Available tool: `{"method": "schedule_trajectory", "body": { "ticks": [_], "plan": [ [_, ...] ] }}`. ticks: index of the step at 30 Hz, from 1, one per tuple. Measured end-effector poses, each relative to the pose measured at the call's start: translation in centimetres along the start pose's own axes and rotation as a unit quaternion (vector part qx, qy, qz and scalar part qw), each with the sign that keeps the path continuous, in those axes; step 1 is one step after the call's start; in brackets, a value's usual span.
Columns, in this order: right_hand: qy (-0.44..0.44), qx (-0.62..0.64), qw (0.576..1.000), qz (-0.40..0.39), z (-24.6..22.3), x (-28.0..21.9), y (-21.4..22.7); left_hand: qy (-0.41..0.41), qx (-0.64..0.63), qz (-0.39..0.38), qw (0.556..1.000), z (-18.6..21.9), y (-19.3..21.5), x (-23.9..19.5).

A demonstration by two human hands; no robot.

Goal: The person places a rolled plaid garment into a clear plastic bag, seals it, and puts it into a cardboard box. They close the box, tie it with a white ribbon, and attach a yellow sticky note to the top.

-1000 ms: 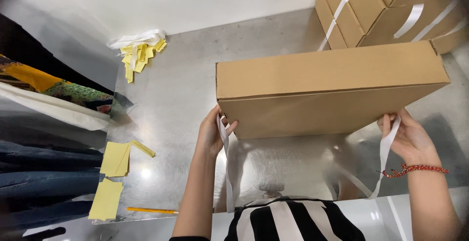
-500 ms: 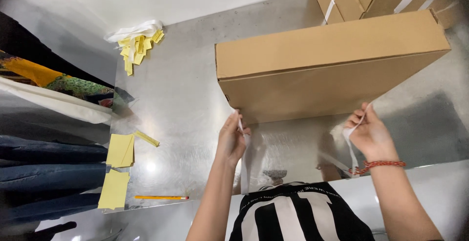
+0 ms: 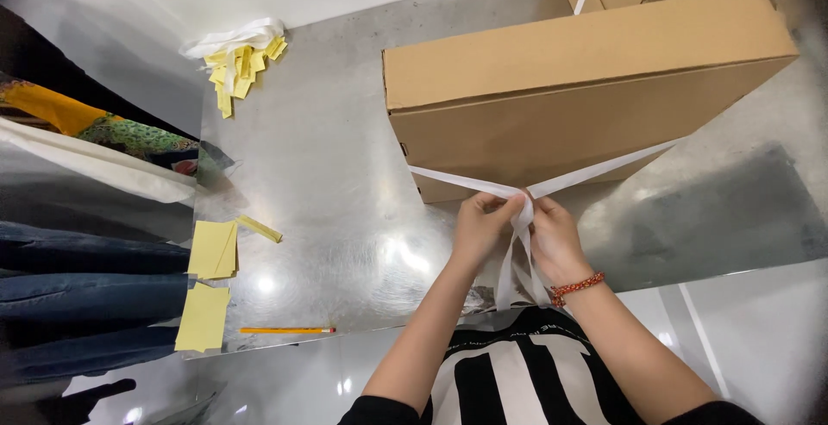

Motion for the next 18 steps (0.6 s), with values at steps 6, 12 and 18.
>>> {"method": "schedule_trajectory", "body": {
  "ticks": [6,12,18],
  "plan": [
    [0.03,-0.087,0.995,-0.041,-2.7,-0.5,0.1,-0.056,0.108,-0.004,0.993,7.0,-0.9,-2.0],
    [0.032,-0.151,0.986,-0.066,-3.3,0.2,1.1,-0.004,0.121,-0.031,0.992,-4.9,-4.4,5.3],
    [0.039,-0.35,0.935,-0.052,-7.3,-0.5,3.6,0.011,0.114,-0.032,0.993,0.1,-3.6,2.3]
  ]
}}
Point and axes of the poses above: each hand's wrist, its own x-axis towards the middle knuckle, its own y-axis out of the back of the hand, z = x × y, the point moved 1 cm from there along x, towards the middle knuckle, and after that the axes turned 6 degrees about z, right-handed, at the moved point
